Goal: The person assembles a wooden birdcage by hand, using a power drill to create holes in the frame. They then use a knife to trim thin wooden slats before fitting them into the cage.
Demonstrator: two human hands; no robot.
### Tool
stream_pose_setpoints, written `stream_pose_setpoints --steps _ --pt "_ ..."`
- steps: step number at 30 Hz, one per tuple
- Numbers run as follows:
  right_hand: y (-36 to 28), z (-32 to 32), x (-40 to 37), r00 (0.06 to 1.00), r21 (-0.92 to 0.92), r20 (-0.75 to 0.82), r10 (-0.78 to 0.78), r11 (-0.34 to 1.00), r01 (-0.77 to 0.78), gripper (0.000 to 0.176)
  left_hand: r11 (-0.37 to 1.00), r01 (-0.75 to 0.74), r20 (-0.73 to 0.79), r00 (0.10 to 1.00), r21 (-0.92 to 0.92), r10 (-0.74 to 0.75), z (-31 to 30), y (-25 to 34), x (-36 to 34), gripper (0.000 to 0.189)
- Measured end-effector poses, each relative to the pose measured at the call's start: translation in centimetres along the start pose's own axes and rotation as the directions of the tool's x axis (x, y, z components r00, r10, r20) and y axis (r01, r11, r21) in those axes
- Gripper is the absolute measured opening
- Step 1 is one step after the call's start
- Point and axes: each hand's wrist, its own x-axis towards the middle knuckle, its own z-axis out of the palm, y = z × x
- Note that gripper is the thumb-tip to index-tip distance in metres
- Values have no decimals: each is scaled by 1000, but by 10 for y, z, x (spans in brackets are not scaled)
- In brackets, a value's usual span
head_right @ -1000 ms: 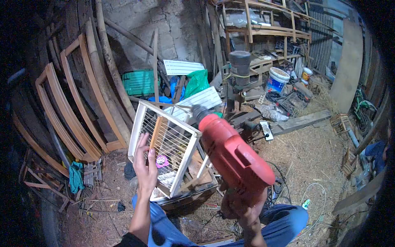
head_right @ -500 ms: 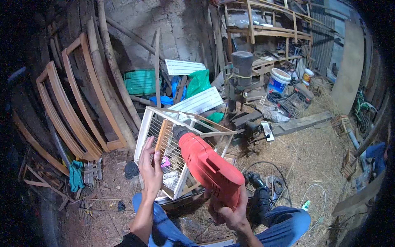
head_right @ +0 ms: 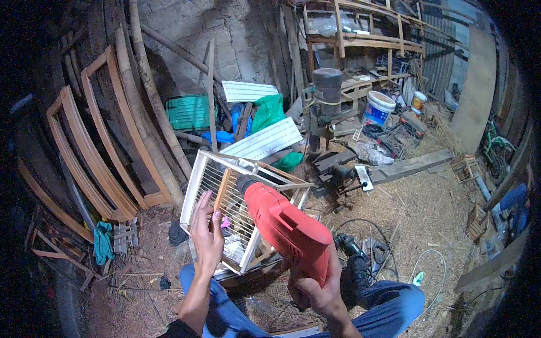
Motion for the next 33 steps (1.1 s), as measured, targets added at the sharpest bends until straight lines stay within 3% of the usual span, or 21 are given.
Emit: stream_pose_setpoints --steps 10,19,21,24,28,30,33 --pt "-2 -3 -1 999 -60 -8 33 998 -33 79 1000 23 30 999 12 -23 2 2 -8 13" --pt "1 -2 4 988 -89 -156 -5 996 -9 71 999 33 19 999 -3 -33 3 3 -9 12" --pt "4 -2 6 984 -89 -163 -77 994 63 72 1000 24 33 999 16 -24 2 3 -9 12" --pt "-4 -10 5 997 -85 -79 14 996 -20 68 999 13 45 999 42 -15 0 5 -8 13" --pt "-1 -9 6 996 -124 -91 -18 992 7 67 999 12 52 999 52 -15 0 5 -8 14" --pt "-4 -6 5 997 -52 -59 46 997 -49 66 998 -4 51 999 57 1 2 4 -10 13" --pt "9 -6 12 995 -83 -63 -74 994 68 64 998 -17 51 999 58 14 3 7 -12 11"
